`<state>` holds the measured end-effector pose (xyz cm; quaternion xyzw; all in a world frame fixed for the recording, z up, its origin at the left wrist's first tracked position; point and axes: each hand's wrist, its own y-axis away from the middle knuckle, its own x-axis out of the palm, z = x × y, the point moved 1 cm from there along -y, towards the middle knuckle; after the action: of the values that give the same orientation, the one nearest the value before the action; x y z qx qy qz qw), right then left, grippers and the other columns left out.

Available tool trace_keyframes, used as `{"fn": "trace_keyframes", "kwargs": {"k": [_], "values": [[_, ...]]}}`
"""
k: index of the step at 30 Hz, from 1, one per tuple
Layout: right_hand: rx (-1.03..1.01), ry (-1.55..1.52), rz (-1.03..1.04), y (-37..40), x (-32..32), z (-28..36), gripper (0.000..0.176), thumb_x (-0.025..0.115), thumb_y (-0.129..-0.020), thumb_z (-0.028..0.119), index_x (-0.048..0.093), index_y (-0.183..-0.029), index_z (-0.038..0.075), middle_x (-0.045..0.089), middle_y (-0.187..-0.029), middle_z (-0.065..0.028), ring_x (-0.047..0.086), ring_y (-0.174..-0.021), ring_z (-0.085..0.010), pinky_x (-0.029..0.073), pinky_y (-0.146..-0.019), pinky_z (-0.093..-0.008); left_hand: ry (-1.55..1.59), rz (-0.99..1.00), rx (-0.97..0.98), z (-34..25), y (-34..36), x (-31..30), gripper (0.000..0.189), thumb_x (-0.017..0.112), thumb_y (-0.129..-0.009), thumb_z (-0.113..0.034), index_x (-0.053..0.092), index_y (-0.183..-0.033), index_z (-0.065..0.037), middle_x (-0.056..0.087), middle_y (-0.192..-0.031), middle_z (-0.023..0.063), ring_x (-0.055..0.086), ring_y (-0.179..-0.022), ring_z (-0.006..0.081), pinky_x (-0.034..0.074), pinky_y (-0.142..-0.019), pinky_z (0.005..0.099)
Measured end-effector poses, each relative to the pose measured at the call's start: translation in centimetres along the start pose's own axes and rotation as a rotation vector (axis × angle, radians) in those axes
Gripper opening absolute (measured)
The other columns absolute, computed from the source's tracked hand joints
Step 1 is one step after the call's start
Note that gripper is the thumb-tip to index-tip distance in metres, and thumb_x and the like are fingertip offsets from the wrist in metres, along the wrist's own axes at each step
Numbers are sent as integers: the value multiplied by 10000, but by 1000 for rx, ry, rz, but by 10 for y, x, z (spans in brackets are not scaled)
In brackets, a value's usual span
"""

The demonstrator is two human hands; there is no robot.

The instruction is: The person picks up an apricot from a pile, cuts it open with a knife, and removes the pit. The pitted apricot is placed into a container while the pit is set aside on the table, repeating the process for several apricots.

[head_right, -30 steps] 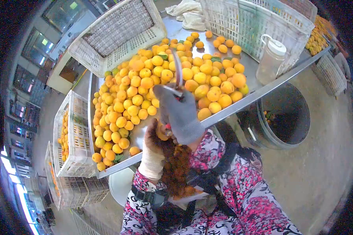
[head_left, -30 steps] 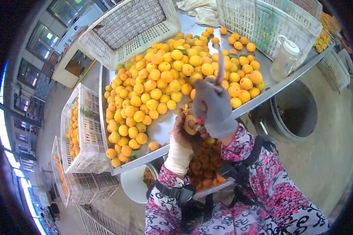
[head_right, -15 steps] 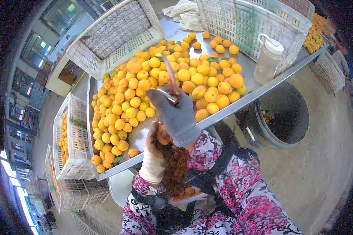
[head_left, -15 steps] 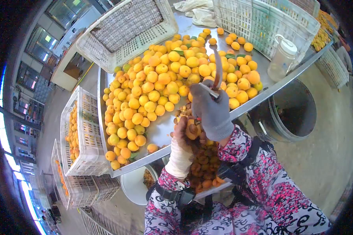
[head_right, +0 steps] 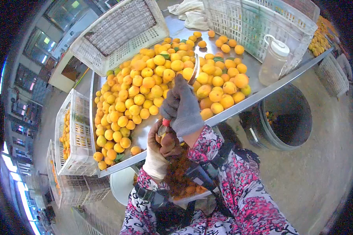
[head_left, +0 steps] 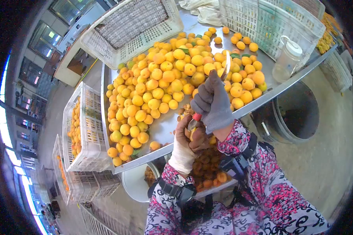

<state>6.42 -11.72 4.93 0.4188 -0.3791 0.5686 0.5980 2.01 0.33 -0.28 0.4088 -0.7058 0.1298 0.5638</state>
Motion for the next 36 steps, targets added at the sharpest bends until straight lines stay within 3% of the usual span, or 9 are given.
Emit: {"fn": "trace_keyframes", "kwargs": {"k": [7,9,15,23,26,27,30,33,36], "values": [[-255,556,91,9,7,22,270,607,-861,319,553,-721,95,456,-563,57,422,-446,-47,322,-386,-205,-954,-323,517,-9,11,14,395,443,-916,-379,523,-1103,-41,475,-669,0,396,-518,85,321,-482,219],[-428,1112,142,12,4,4,292,592,-848,342,587,-829,51,573,-622,-29,562,-498,-161,452,-451,-291,-346,-345,405,-20,12,13,365,537,-877,-331,524,-1077,-26,495,-677,-4,451,-531,111,389,-526,232],[-201,1938,385,29,-12,-33,315,597,-799,358,537,-988,112,624,-750,-134,631,-734,-308,489,-617,-402,-322,-405,555,-27,8,14,384,562,-871,-349,528,-1076,-26,564,-855,42,542,-737,149,463,-676,276],[-382,1844,553,40,-11,-37,322,667,-759,245,509,-1007,113,599,-694,-72,627,-648,-227,492,-568,-348,-520,-360,634,-27,22,-4,370,503,-904,-368,523,-1107,-59,559,-939,29,548,-801,137,463,-661,260],[-342,1189,181,20,-16,-39,354,721,-737,168,506,-980,26,557,-779,-30,539,-689,-59,469,-565,-245,-600,-201,390,-39,35,-13,332,461,-922,-355,550,-1080,-77,565,-943,37,556,-820,148,454,-650,253],[-352,1213,117,10,-25,-33,343,712,-749,178,511,-973,13,568,-817,-41,544,-714,-68,469,-591,-244,-1197,-242,442,-40,40,-11,382,420,-922,-358,552,-1097,-44,580,-1011,90,562,-935,221,456,-784,312],[-304,1346,39,-5,-33,-16,436,697,-741,266,513,-1018,-15,601,-859,-106,586,-772,-161,480,-660,-293,-1638,375,314,-51,53,-41,381,424,-909,-292,577,-1112,-8,576,-1116,156,526,-1069,306,387,-946,373],[-240,1471,-3,-9,-40,-24,533,683,-735,334,508,-1075,-36,622,-879,-158,616,-820,-231,484,-713,-335,-1802,88,-178,-44,72,16,355,602,-810,-241,601,-1064,7,623,-1015,146,586,-969,243,446,-841,341],[-204,1377,-8,2,-29,-25,497,665,-763,317,511,-1068,-44,616,-889,-145,597,-829,-204,471,-724,-322,-1788,-40,137,-55,83,8,307,586,-822,-164,596,-1084,-3,631,-915,91,582,-853,159,457,-764,283]]}}
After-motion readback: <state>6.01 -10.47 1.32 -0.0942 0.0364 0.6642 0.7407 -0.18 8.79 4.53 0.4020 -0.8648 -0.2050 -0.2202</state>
